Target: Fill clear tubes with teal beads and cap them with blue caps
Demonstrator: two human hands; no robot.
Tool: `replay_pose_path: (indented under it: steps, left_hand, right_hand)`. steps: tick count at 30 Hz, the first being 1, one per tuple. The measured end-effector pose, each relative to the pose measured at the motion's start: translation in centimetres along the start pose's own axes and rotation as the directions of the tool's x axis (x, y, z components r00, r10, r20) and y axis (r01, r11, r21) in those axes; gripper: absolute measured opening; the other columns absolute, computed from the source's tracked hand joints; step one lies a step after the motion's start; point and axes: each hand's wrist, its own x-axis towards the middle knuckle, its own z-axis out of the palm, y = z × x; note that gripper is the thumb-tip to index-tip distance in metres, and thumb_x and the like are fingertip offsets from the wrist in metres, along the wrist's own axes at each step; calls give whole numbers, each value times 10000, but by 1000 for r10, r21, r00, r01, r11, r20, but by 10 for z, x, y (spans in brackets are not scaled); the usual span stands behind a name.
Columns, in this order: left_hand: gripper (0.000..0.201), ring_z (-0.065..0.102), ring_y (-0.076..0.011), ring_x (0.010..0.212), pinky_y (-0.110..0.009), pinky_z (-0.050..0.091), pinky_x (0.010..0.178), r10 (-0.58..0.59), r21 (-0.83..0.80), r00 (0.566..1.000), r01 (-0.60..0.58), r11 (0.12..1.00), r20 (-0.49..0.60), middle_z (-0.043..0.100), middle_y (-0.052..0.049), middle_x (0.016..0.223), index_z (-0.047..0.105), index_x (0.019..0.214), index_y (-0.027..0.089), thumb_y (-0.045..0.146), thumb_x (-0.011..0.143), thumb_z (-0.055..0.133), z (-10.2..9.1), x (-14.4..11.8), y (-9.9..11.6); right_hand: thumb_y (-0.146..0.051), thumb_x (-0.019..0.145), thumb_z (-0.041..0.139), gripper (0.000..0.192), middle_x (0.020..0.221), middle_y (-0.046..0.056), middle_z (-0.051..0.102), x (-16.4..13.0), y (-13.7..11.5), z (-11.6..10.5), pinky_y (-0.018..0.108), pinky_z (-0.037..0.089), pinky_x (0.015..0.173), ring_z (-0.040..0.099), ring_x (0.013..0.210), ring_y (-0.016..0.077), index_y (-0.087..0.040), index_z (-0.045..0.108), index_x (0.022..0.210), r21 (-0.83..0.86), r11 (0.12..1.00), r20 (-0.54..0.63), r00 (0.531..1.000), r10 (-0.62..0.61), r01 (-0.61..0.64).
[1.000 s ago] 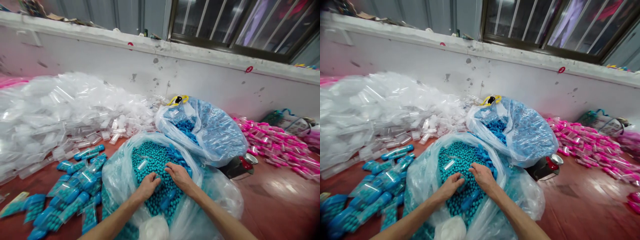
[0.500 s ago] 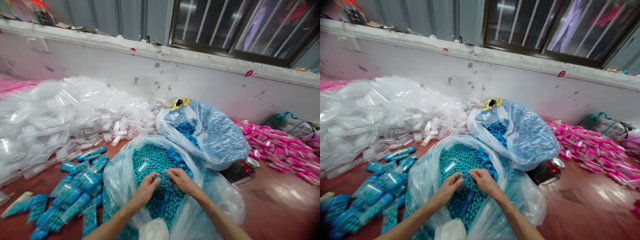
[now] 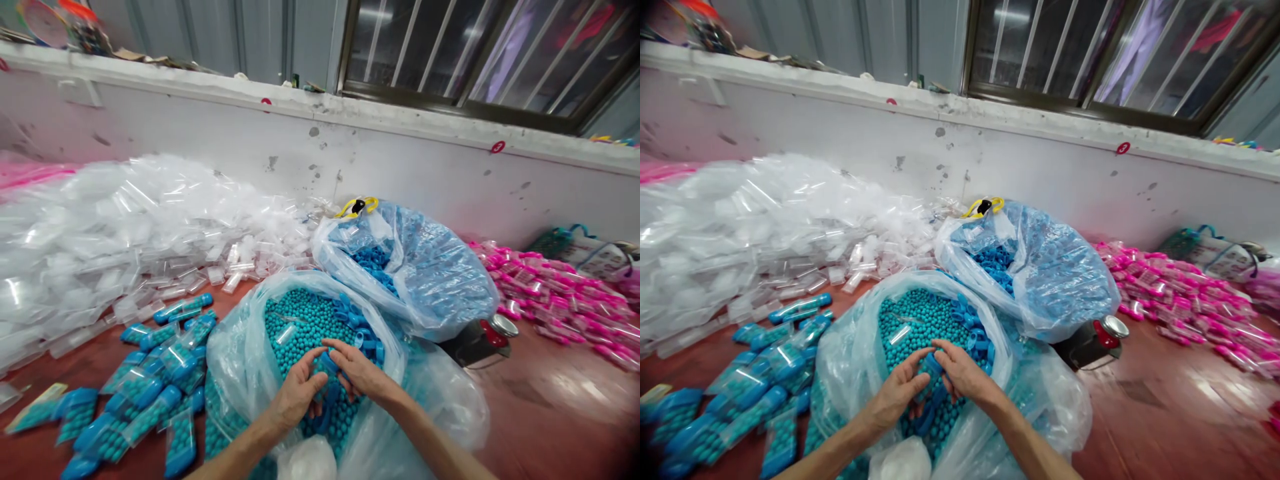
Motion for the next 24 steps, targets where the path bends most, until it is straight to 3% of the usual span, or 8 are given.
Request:
replay_pose_path:
  steps: [7, 9, 11, 14, 16, 21, 24]
  left_hand:
    - [515, 400, -63, 319, -175, 290, 317, 37, 37, 999, -37, 999, 20, 466, 54, 492, 441, 1187, 150, 402, 746, 521, 3, -3, 9]
    - [511, 385, -57, 310, -169, 281, 310, 27, 33, 1000, -28, 999, 7, 468, 57, 487, 438, 1182, 146, 403, 746, 514, 2, -1, 9]
    - [525, 383, -53, 303, -161, 274, 298, 9, 24, 1000, -9, 1000, -19, 482, 60, 501, 415, 1190, 149, 404, 741, 508, 0, 1, 10]
    - [530, 377, -50, 294, -154, 269, 286, -18, 20, 998, 20, 1000, -67, 470, 74, 499, 402, 1176, 147, 411, 729, 506, -3, 2, 12]
    - [533, 365, -47, 287, -150, 265, 284, -28, 31, 996, 30, 999, -85, 424, 92, 470, 409, 1159, 140, 422, 719, 513, -5, 2, 14]
    - [644, 415, -50, 312, -149, 292, 297, -27, 57, 998, 30, 998, -58, 452, 84, 523, 335, 1231, 135, 431, 698, 541, -8, -2, 17]
    - [658, 431, -54, 322, -153, 298, 302, -46, 54, 998, 49, 997, -52, 470, 73, 539, 327, 1246, 119, 408, 697, 544, -7, -3, 16]
  right_hand:
    - [-509, 829, 385, 475, 338, -148, 260, -6, 3, -2, 228, 464, 394, 200, 282, 45, -206, 442, 1190, 247, 969, 244, 968, -54, -8]
    - [-516, 833, 366, 461, 345, -143, 274, -5, 5, 4, 220, 445, 370, 226, 274, 48, -196, 459, 1151, 213, 977, 164, 986, -41, 5]
    - [-503, 843, 348, 419, 398, -119, 347, -5, 7, 14, 188, 383, 328, 306, 280, 58, -190, 469, 1095, 118, 990, -57, 996, -70, 76]
    - [-447, 862, 347, 305, 546, -77, 423, -6, 13, 27, 172, 328, 328, 394, 345, 58, -197, 476, 981, -37, 977, -309, 927, -212, 211]
    - [-421, 858, 375, 245, 578, -75, 403, -7, 17, 32, 169, 335, 342, 384, 373, 53, -204, 467, 924, -71, 963, -335, 903, -270, 261]
    - [-462, 834, 377, 243, 552, -97, 381, -6, 22, 29, 177, 345, 285, 308, 313, 45, -221, 392, 817, 152, 964, -231, 956, -181, 219]
    - [-473, 819, 395, 254, 532, -107, 383, -3, 22, 26, 174, 334, 271, 290, 290, 40, -223, 370, 780, 189, 960, -208, 964, -167, 207]
